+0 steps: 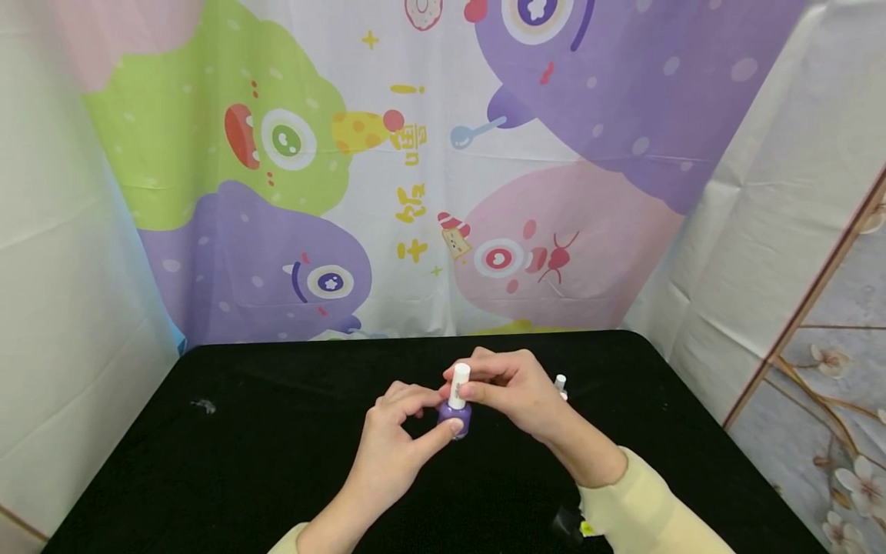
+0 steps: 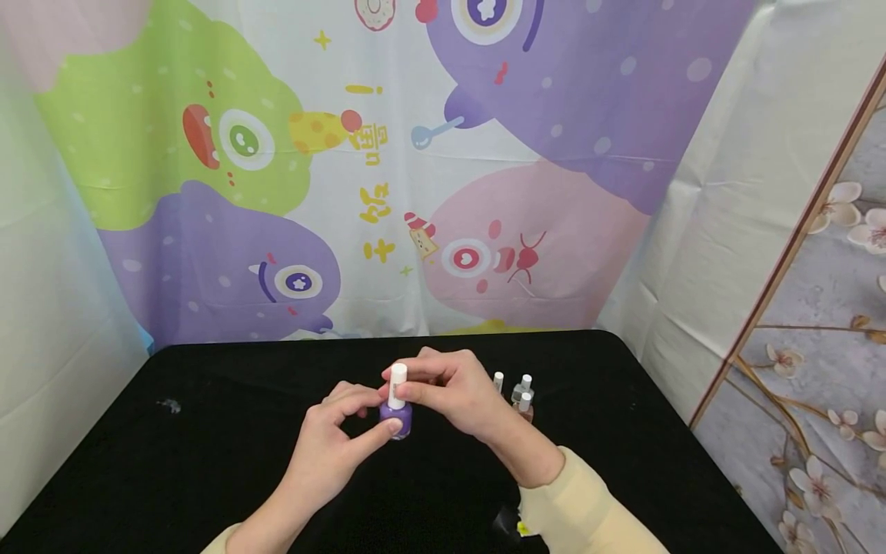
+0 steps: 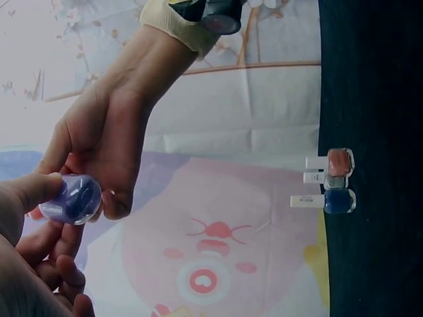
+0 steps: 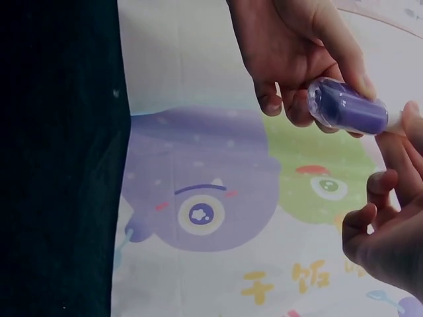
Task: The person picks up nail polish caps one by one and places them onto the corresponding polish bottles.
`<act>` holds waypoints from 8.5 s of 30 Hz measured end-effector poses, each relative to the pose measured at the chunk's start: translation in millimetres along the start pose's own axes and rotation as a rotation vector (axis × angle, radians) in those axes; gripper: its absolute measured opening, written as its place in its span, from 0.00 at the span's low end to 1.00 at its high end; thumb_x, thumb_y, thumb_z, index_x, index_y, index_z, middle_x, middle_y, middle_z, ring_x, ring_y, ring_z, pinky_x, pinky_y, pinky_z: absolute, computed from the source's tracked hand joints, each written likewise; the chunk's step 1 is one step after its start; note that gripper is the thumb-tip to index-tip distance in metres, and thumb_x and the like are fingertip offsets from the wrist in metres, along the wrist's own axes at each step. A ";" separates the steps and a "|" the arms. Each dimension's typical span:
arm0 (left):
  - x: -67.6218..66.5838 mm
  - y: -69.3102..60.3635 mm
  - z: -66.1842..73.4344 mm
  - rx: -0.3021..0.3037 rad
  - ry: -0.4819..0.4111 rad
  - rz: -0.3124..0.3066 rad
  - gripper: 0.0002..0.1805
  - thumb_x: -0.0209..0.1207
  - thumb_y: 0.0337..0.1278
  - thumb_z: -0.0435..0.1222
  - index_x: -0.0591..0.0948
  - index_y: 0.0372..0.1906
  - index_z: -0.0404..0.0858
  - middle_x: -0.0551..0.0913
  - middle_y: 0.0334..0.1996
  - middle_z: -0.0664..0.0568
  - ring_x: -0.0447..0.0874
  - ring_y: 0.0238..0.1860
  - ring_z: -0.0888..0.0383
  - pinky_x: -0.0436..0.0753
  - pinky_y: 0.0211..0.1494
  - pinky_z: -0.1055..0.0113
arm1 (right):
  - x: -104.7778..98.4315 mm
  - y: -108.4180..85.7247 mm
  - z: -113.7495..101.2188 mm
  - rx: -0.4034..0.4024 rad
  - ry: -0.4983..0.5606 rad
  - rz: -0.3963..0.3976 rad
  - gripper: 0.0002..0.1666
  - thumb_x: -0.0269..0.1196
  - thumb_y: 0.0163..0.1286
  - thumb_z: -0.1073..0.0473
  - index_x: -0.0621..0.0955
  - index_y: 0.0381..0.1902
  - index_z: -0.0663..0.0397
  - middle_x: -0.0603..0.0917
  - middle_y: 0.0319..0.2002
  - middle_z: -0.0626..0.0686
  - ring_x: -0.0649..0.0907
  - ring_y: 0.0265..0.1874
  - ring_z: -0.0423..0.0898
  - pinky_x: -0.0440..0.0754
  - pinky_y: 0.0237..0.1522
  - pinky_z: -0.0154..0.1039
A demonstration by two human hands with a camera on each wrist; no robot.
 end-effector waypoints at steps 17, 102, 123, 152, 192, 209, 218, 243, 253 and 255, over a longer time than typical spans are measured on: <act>0.9 0.0 1.2 0.011 0.030 0.061 0.13 0.73 0.39 0.39 0.85 0.36 0.48 0.81 0.34 0.67 0.73 0.37 0.65 0.71 0.42 0.64 | -3.1 -2.6 -0.4 0.087 -0.099 0.245 0.12 0.70 0.54 0.64 0.84 0.37 0.64 0.83 0.34 0.56 0.77 0.29 0.43 0.76 0.29 0.30; 4.0 -2.5 0.4 -0.026 0.063 0.059 0.14 0.71 0.43 0.43 0.84 0.39 0.53 0.74 0.29 0.65 0.68 0.30 0.63 0.67 0.35 0.69 | -3.3 -2.3 -4.6 0.091 -0.199 0.206 0.11 0.69 0.56 0.63 0.84 0.39 0.57 0.85 0.34 0.52 0.80 0.30 0.44 0.76 0.30 0.35; 6.6 -5.2 -0.5 -0.066 0.025 -0.079 0.13 0.71 0.42 0.43 0.83 0.37 0.54 0.80 0.32 0.68 0.73 0.32 0.61 0.71 0.40 0.65 | 5.6 0.6 -3.0 -0.039 0.129 -0.278 0.11 0.50 0.71 0.70 0.74 0.45 0.75 0.85 0.41 0.50 0.79 0.42 0.43 0.80 0.42 0.36; 0.6 -1.3 6.6 0.053 0.137 0.105 0.16 0.73 0.39 0.42 0.84 0.38 0.48 0.79 0.32 0.66 0.69 0.32 0.69 0.67 0.40 0.67 | 5.3 -0.5 -11.8 -0.043 -0.217 0.028 0.10 0.56 0.69 0.66 0.81 0.45 0.64 0.82 0.36 0.57 0.76 0.32 0.42 0.78 0.33 0.35; 3.8 11.1 -23.7 0.043 0.157 0.072 0.16 0.73 0.40 0.43 0.83 0.39 0.53 0.83 0.34 0.66 0.73 0.34 0.66 0.65 0.46 0.62 | -26.6 1.1 -17.2 0.031 -0.763 0.238 0.11 0.70 0.56 0.54 0.84 0.39 0.43 0.82 0.33 0.39 0.72 0.26 0.39 0.71 0.29 0.34; -12.6 3.5 -33.5 0.199 0.443 0.125 0.19 0.72 0.42 0.40 0.82 0.43 0.47 0.83 0.36 0.60 0.71 0.37 0.65 0.66 0.47 0.61 | -53.7 -11.7 10.5 0.173 -0.898 0.337 0.12 0.72 0.53 0.53 0.83 0.37 0.42 0.77 0.28 0.42 0.71 0.25 0.39 0.68 0.24 0.33; -20.7 -2.7 -46.7 0.268 0.509 0.141 0.17 0.69 0.46 0.40 0.81 0.45 0.45 0.84 0.41 0.57 0.73 0.41 0.59 0.65 0.48 0.58 | -68.7 -23.9 37.1 0.262 -0.909 0.390 0.12 0.71 0.55 0.52 0.83 0.38 0.44 0.78 0.27 0.47 0.71 0.25 0.40 0.68 0.27 0.34; -46.8 -17.3 -100.3 0.330 0.777 0.094 0.18 0.69 0.44 0.36 0.81 0.44 0.40 0.82 0.38 0.50 0.75 0.39 0.53 0.71 0.39 0.59 | -92.3 -51.4 127.8 0.415 -0.887 0.422 0.10 0.72 0.53 0.57 0.83 0.34 0.49 0.82 0.27 0.45 0.72 0.19 0.39 0.70 0.22 0.32; -49.8 -23.5 -114.9 0.242 0.814 0.032 0.19 0.70 0.44 0.37 0.81 0.46 0.42 0.82 0.40 0.51 0.74 0.41 0.55 0.70 0.39 0.61 | -95.1 -58.3 150.0 0.489 -0.833 0.440 0.10 0.72 0.52 0.57 0.83 0.33 0.49 0.82 0.27 0.45 0.71 0.19 0.40 0.68 0.23 0.32; -50.6 -23.8 -115.9 0.233 0.809 0.032 0.20 0.70 0.44 0.37 0.80 0.46 0.42 0.82 0.40 0.51 0.74 0.41 0.55 0.70 0.40 0.60 | -94.7 -57.7 151.8 0.488 -0.845 0.435 0.10 0.72 0.52 0.57 0.83 0.33 0.49 0.82 0.27 0.45 0.71 0.19 0.39 0.68 0.23 0.32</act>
Point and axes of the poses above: each hand's wrist, its own y-axis towards the middle knuckle, its own x-axis out of the palm, z = x × y, the point moved 6 cm from there along y, towards the middle knuckle
